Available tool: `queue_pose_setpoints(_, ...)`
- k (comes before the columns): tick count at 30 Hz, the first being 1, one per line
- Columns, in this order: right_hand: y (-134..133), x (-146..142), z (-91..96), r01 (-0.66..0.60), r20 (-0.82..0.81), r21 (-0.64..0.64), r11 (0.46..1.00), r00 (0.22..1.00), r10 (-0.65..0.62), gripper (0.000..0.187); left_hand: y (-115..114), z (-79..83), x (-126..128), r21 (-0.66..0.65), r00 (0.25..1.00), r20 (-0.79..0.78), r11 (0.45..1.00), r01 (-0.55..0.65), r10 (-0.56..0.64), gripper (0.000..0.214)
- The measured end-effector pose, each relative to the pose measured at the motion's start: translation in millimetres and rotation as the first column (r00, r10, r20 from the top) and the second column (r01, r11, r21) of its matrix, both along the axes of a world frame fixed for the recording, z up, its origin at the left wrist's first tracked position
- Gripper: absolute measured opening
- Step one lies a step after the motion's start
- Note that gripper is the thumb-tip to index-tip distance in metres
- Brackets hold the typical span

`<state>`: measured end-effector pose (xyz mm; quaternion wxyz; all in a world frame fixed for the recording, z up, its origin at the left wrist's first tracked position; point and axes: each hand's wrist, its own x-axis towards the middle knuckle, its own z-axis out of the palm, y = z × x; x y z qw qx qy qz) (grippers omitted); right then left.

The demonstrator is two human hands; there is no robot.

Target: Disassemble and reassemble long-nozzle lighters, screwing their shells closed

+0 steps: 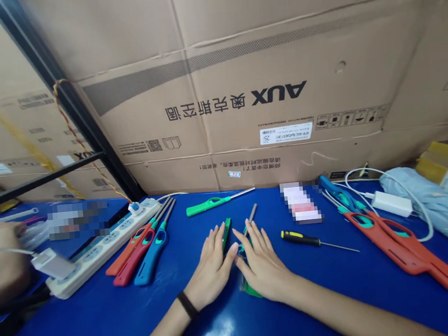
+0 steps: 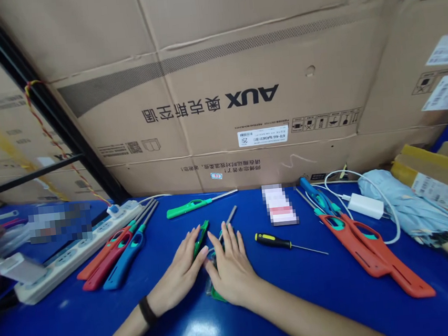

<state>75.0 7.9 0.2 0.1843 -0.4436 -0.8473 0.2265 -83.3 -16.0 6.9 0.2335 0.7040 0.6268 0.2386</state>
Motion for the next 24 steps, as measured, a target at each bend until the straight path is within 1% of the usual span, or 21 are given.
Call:
queue_pose_setpoints(2, 3.9, -12.5, -3.3, 0.017, -0.072, 0.01, 1.0, 0.997, -0.016, 0.056, 2.9, 3.9, 3.8, -0.02, 0.998, 0.055, 0.999, 0.025, -0.024, 0.064)
queue_pose_setpoints(4, 7.2, -20.9, -6.1, 0.05, -0.22, -0.02, 0.999, 0.974, -0.053, 0.056, 4.8, 7.8, 5.8, -0.041, 0.995, 0.095, 0.999, 0.035, -0.031, 0.065)
queue_pose_setpoints(6, 11.7, -22.9, -7.4, 0.094, -0.389, -0.1, 0.991, 0.913, -0.126, 0.05, 5.4, 11.6, 8.6, -0.053, 0.994, 0.109, 0.998, 0.02, -0.014, 0.062)
queue_pose_setpoints(7, 14.6, -21.0, -7.2, 0.113, -0.438, -0.124, 0.986, 0.885, -0.157, 0.046, 5.2, 13.4, 11.2, -0.049, 0.995, 0.098, 0.999, 0.001, 0.004, 0.06)
queue_pose_setpoints(9, 20.7, -12.5, -4.9, 0.146, -0.511, -0.129, 0.981, 0.838, -0.192, 0.039, 4.6, 15.7, 19.7, -0.016, 0.999, 0.021, 0.999, -0.042, 0.042, 0.059)
queue_pose_setpoints(11, 26.7, 0.1, -0.4, 0.162, -0.634, -0.102, 0.981, 0.75, -0.19, 0.031, 5.0, 15.5, 31.8, 0.035, 0.99, -0.121, 0.997, -0.064, 0.068, 0.066)
queue_pose_setpoints(12, 29.4, 7.0, 2.4, 0.159, -0.668, -0.093, 0.983, 0.722, -0.18, 0.029, 5.8, 14.3, 38.1, 0.05, 0.979, -0.19, 0.997, -0.066, 0.075, 0.07)
queue_pose_setpoints(13, 31.8, 14.0, 5.4, 0.157, -0.693, -0.082, 0.984, 0.701, -0.169, 0.026, 6.9, 12.5, 43.7, 0.065, 0.963, -0.255, 0.995, -0.069, 0.084, 0.073)
queue_pose_setpoints(14, 33.7, 21.0, 8.4, 0.151, -0.702, -0.066, 0.986, 0.696, -0.154, 0.025, 8.2, 10.3, 48.0, 0.088, 0.945, -0.312, 0.993, -0.074, 0.098, 0.074)
queue_pose_setpoints(16, 35.5, 34.7, 14.0, 0.154, -0.689, -0.022, 0.988, 0.714, -0.126, 0.025, 9.9, 5.7, 50.3, 0.124, 0.911, -0.395, 0.99, -0.072, 0.115, 0.067)
queue_pose_setpoints(18, 34.4, 48.5, 18.5, 0.156, -0.645, 0.012, 0.988, 0.756, -0.112, 0.025, 8.8, 2.2, 42.5, 0.144, 0.893, -0.44, 0.989, -0.037, 0.098, 0.056)
queue_pose_setpoints(20, 30.7, 62.0, 21.5, 0.144, -0.577, 0.018, 0.989, 0.81, -0.108, 0.026, 4.2, 0.4, 25.0, 0.156, 0.89, -0.455, 0.987, 0.039, 0.037, 0.053)
queue_pose_setpoints(22, 26.1, 73.8, 23.2, 0.129, -0.493, 0.017, 0.991, 0.864, -0.104, 0.027, -2.9, -0.1, 0.5, 0.147, 0.88, -0.468, 0.976, 0.161, -0.074, 0.052)
queue_pose_setpoints(24, 22.4, 82.3, 23.4, 0.114, -0.435, 0.016, 0.993, 0.895, -0.095, 0.028, -9.6, -0.2, -27.0, 0.168, 0.871, -0.483, 0.966, 0.198, -0.095, 0.051)
